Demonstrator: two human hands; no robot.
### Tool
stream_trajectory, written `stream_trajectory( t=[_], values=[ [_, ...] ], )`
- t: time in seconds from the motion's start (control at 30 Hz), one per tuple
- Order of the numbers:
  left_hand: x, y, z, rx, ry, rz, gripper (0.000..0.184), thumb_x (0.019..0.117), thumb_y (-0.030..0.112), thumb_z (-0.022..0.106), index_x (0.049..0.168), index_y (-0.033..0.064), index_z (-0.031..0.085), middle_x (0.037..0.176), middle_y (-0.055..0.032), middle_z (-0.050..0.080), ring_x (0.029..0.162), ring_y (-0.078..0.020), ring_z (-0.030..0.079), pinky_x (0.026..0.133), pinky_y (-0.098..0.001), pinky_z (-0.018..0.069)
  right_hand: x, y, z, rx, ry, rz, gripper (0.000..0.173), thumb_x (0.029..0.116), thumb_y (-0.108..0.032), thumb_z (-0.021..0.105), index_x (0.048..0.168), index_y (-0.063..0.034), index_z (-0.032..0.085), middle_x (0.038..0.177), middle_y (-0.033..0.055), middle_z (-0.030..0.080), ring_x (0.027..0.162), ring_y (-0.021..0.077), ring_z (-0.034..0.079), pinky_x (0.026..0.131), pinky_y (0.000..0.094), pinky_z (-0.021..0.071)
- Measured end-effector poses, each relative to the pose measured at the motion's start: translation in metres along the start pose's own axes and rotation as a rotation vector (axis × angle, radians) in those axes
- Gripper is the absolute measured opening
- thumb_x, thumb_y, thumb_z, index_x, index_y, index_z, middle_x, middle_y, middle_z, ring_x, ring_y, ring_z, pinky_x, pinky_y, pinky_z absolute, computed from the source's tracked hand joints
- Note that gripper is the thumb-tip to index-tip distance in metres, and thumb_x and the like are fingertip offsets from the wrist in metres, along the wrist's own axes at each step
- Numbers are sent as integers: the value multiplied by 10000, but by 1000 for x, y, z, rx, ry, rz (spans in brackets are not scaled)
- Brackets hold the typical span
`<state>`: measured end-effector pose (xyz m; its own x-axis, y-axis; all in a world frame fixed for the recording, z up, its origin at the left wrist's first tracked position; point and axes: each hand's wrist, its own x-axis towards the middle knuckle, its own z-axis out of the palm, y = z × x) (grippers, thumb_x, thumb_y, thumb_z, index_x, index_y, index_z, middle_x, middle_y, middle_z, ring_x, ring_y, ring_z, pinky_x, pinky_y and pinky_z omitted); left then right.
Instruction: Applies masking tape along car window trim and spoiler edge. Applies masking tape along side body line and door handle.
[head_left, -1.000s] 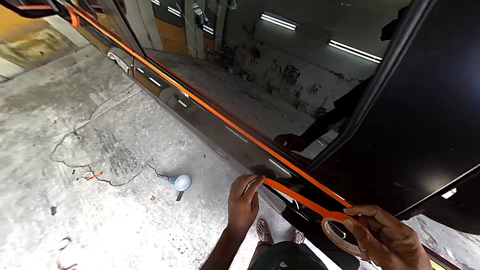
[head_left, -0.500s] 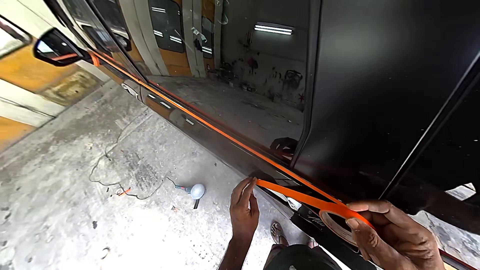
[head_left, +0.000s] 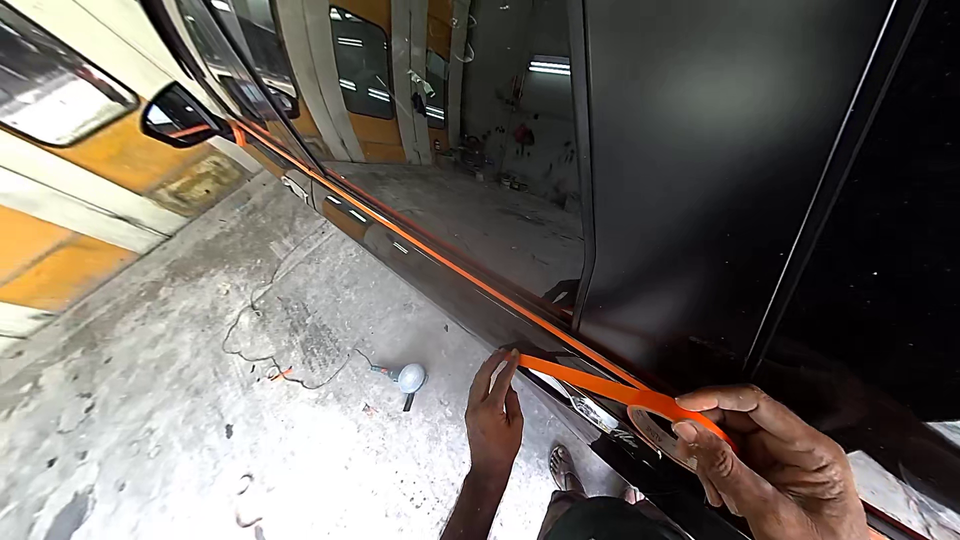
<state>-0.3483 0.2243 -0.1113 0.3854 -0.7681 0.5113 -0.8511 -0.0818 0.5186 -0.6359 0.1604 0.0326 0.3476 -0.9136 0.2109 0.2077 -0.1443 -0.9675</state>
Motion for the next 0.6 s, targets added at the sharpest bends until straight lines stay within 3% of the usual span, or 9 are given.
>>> stream_trajectory(
  t=[0.4,0.6],
  values=[
    [3,17,-3,84,-38,0,391,960,16,502,1251,122,741,1401,-108,640,1255,-247,649,999,-406,574,-29,11,-17,-15,-14,113,202,956,-40,697,1152,-3,664,899,77,735,585,100,642,452,224,524],
    [2,27,-3,115,-48,-8,397,962,19,494,1253,130,740,1397,-91,645,1297,-236,620,1040,-421,550,-37,17,-24,-34,-25,143,211,950,-42,704,1155,-10,668,885,61,734,595,95,643,464,230,529]
  ],
)
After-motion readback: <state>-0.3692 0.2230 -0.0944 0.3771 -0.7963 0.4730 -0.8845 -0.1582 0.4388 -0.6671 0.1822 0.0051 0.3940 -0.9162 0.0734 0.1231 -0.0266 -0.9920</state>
